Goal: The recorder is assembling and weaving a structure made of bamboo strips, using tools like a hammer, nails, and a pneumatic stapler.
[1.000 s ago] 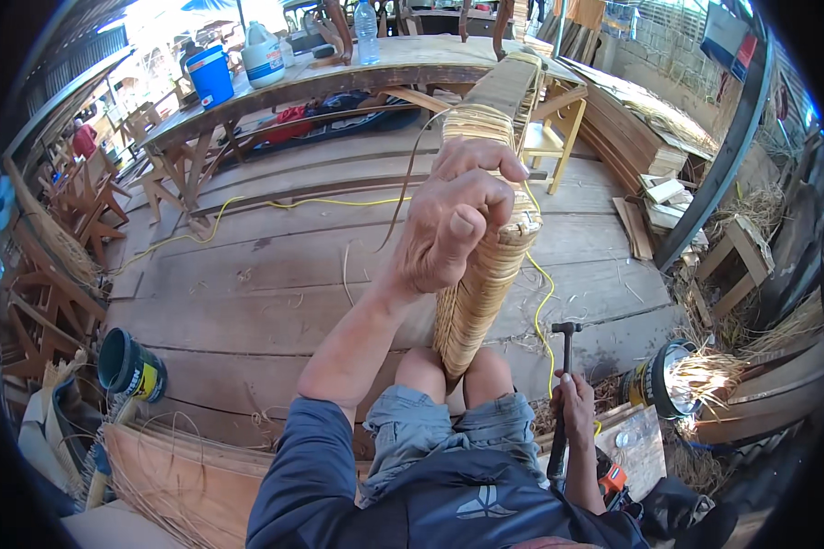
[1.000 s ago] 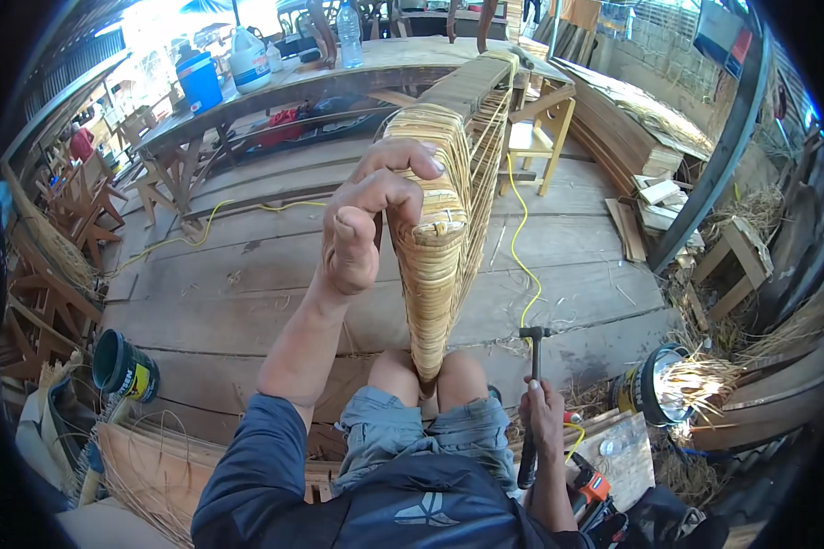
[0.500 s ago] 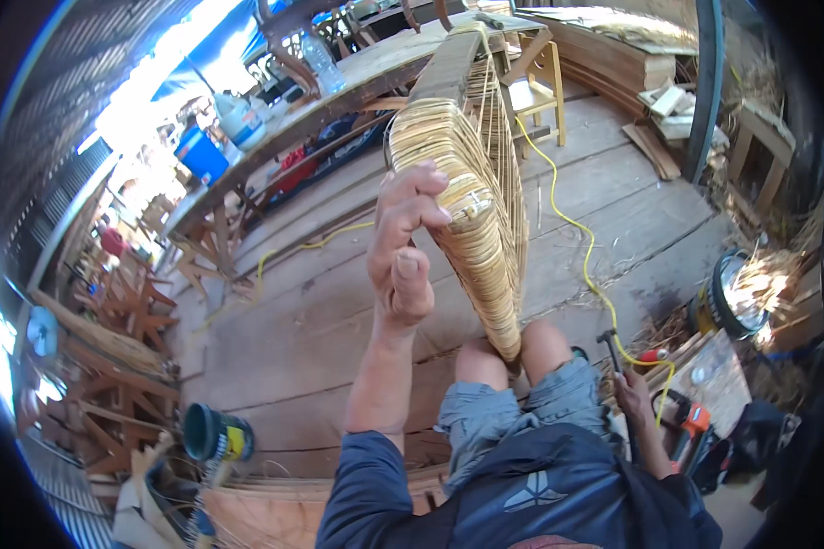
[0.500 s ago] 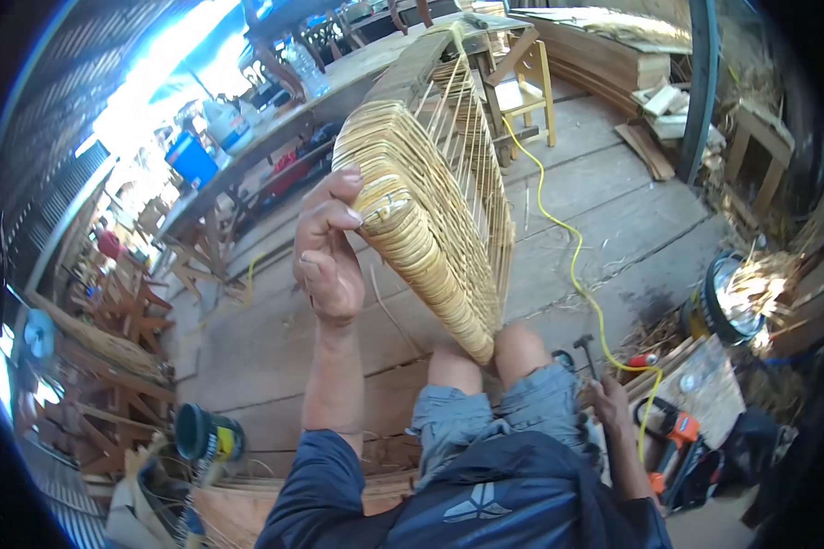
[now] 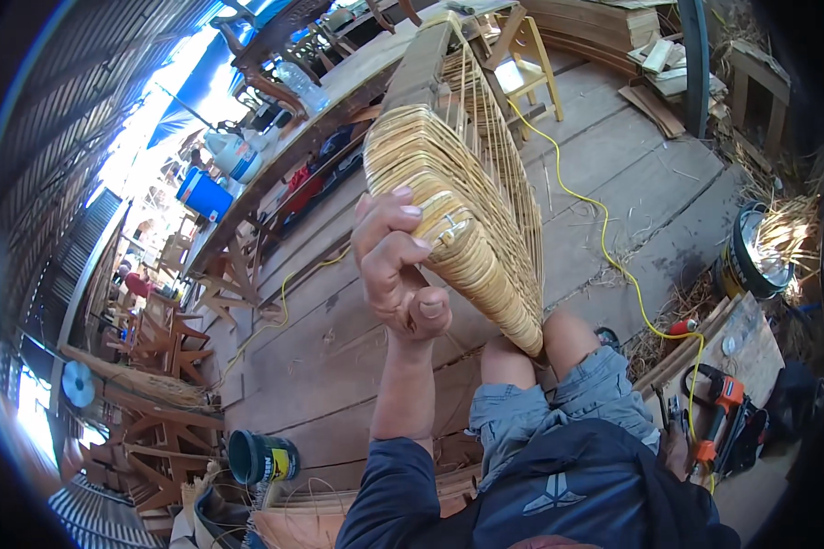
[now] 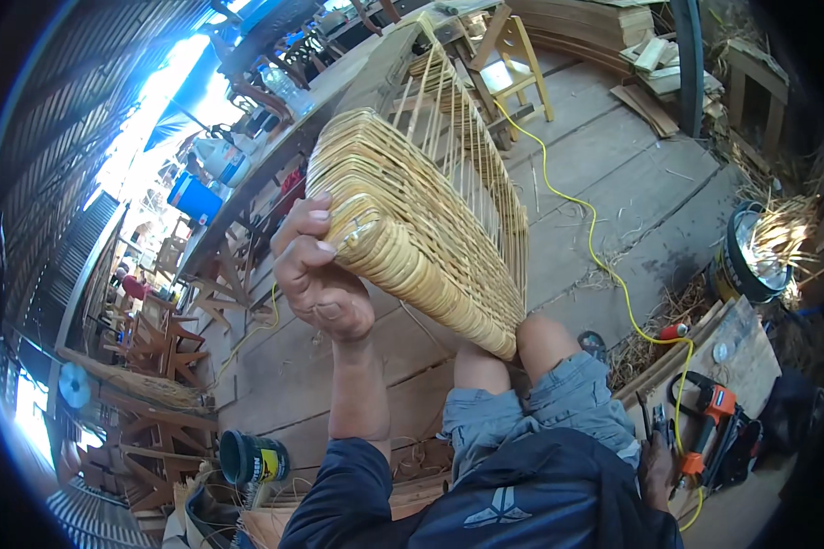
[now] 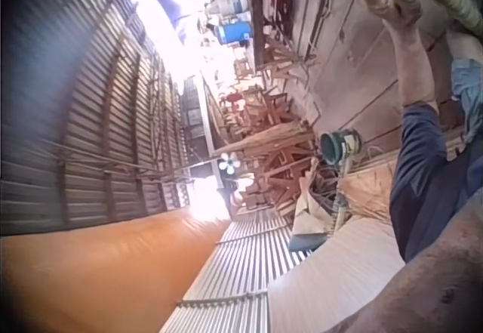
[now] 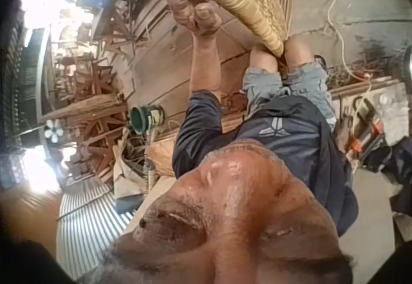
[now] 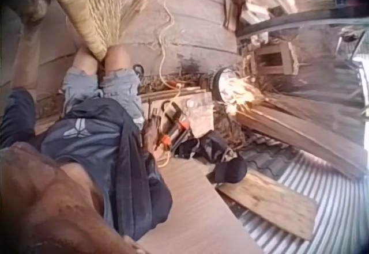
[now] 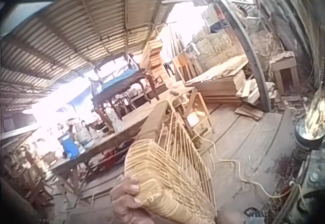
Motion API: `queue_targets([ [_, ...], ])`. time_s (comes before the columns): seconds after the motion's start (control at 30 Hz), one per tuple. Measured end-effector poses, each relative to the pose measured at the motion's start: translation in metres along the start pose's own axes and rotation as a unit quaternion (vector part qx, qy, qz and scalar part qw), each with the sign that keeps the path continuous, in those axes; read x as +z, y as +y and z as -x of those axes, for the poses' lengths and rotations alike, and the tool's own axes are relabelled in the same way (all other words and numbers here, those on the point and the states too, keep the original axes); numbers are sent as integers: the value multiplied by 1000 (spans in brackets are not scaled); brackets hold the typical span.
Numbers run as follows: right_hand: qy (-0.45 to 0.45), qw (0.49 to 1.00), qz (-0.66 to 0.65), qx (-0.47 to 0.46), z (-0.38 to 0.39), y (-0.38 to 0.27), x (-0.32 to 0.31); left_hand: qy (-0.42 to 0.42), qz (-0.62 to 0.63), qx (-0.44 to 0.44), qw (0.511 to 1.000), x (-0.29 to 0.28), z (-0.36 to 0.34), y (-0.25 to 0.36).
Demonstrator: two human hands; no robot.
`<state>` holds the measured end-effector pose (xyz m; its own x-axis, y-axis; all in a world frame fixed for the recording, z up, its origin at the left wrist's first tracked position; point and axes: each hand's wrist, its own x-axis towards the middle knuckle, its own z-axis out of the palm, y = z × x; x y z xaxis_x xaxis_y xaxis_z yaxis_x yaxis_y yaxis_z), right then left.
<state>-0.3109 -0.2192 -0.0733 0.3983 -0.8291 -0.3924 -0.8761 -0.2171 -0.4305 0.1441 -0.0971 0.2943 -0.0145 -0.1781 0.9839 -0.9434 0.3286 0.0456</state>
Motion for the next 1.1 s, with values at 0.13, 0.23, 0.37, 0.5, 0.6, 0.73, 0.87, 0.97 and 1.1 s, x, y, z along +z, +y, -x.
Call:
queue_targets([
  [0.13,24,999,37,-4,9,17,7,38,-25,40,998,6,8,-13],
  [0.23,-24,995,-29,90,-3,36,23,30,-49,102,993,3,-4,-16],
  [0.37,70,997,45,-3,6,17,10,-9,-21,71,997,-2,-10,-23],
  [0.5,-12,997,74,-1,12,15,1,98,-47,75,991,1,-5,-34],
  [0.6,50,998,-25,8,9,36,-5,80,-119,63,988,12,2,-33],
  [0.73,213,969,71,104,-25,35,-50,94,-292,32,951,39,18,2],
  [0.87,239,950,19,200,-43,70,-48,89,-276,45,956,47,19,-9],
  [0.97,147,956,-33,252,-50,58,-47,81,-286,69,952,32,14,-13],
  [1.1,108,948,-24,298,-61,57,-53,76,-282,89,952,11,11,-25],
])
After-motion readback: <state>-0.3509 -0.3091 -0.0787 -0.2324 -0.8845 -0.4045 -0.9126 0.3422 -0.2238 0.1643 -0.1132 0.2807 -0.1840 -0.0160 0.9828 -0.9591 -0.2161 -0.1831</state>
